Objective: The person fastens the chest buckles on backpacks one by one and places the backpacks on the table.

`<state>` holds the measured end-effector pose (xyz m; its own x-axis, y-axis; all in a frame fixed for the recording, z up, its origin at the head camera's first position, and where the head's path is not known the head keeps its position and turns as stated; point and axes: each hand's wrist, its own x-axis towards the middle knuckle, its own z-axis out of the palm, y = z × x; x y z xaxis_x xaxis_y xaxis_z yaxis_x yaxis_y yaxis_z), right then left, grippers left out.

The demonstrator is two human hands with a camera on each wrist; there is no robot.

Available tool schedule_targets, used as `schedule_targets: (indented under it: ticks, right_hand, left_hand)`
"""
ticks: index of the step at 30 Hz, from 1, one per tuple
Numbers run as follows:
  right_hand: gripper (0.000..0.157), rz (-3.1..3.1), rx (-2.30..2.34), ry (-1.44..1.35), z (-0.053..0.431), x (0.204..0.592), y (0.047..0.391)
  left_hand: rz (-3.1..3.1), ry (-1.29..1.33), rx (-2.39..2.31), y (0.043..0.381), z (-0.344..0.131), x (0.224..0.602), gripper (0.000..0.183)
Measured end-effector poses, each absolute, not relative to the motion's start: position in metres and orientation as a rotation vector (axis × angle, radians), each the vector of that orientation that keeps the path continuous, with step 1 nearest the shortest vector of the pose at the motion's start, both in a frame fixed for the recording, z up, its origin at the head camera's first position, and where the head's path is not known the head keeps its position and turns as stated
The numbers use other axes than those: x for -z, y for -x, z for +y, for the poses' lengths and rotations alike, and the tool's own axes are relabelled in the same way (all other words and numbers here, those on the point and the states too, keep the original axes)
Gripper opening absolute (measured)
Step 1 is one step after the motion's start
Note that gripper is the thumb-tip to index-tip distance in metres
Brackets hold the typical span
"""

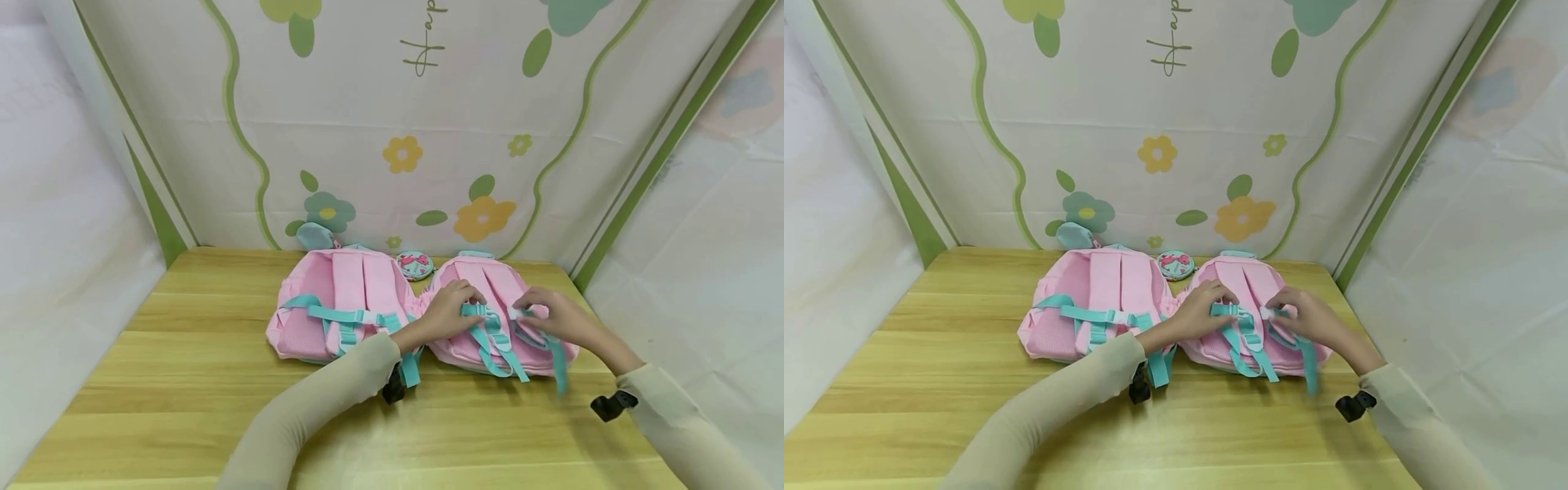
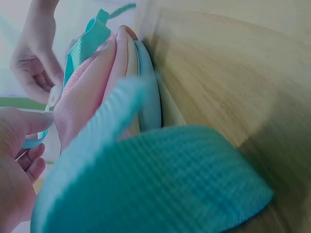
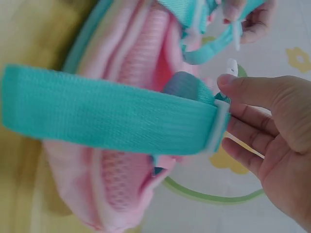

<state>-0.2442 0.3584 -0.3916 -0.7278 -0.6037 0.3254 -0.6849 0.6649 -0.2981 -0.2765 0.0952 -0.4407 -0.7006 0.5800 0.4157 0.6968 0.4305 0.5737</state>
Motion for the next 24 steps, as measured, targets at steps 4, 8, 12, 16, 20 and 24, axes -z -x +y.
schedule_targets:
  ticks: [4, 8, 12, 16, 20, 24]
  right_hand:
    - [0.026, -2.618, -0.628, -1.055, 0.357, 0.382, 0.246]
    - [0.025, -2.600, -0.593, -1.036, 0.355, 0.379, 0.248]
    - [0.025, -2.632, -0.582, -0.993, 0.355, 0.380, 0.248]
    - [0.024, -2.669, -0.595, -0.963, 0.353, 0.382, 0.248]
    - [0.023, -2.676, -0.614, -0.960, 0.350, 0.383, 0.249]
    - [0.023, -2.662, -0.618, -0.976, 0.348, 0.382, 0.250]
  left_hand:
    - [-2.515, 1.131, 1.175, 0.277, 0.097, 0.440, 0.026]
    - [-2.540, 1.105, 1.204, 0.277, 0.099, 0.439, 0.026]
    - [-2.563, 1.077, 1.231, 0.276, 0.100, 0.438, 0.027]
    - [-2.569, 1.055, 1.229, 0.275, 0.103, 0.439, 0.028]
    - [-2.545, 1.038, 1.199, 0.276, 0.106, 0.441, 0.029]
    - [-2.526, 1.034, 1.206, 0.276, 0.108, 0.441, 0.028]
